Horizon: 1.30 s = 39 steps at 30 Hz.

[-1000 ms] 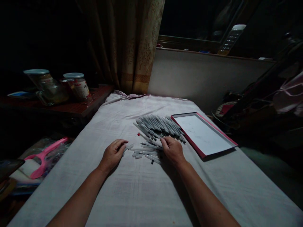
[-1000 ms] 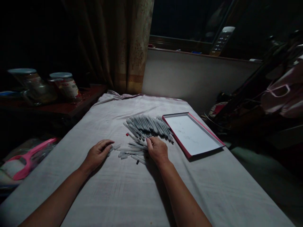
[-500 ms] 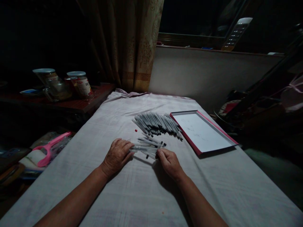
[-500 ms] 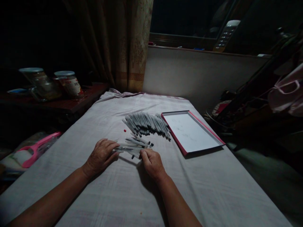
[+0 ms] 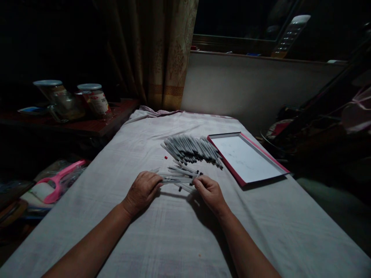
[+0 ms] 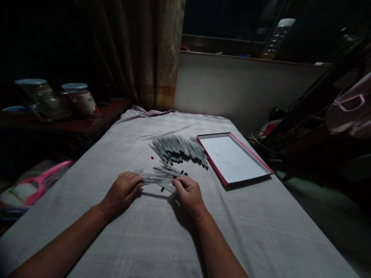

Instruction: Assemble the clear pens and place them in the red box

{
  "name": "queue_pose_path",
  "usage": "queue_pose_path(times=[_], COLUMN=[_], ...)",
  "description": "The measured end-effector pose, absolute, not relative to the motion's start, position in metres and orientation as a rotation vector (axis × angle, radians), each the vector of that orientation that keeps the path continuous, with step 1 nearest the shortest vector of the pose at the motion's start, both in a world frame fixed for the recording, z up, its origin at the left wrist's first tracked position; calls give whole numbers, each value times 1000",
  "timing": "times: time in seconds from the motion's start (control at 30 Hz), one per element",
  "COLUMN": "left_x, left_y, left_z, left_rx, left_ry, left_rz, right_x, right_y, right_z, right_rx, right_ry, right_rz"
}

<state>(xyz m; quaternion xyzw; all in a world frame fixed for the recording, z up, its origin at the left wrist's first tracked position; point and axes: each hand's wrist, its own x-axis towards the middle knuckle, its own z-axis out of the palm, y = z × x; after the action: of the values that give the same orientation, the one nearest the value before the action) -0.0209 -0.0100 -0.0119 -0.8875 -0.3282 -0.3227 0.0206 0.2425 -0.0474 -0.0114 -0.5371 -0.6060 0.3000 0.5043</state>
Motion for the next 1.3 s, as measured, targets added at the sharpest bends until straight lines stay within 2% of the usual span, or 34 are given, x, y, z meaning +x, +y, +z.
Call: queue_pose_path(times=[0.6, 1.03, 1.3], left_x=[-21, -26, -26], left_y=[-9, -7, -5], left_z=[-10, -10, -9], left_rx=[-2798, -2817, -2860], left_ry=[-1201, -1392, -1334], left_rz=[-1255, -1289, -1276], right_x=[240, 239, 239], right_y=[-48, -48, -48], right_z=[-19, -15, -15], right_rx=[-1342, -1405, -1400], right_ry=[-1349, -1286, -1288], right_rz=[818, 916, 960])
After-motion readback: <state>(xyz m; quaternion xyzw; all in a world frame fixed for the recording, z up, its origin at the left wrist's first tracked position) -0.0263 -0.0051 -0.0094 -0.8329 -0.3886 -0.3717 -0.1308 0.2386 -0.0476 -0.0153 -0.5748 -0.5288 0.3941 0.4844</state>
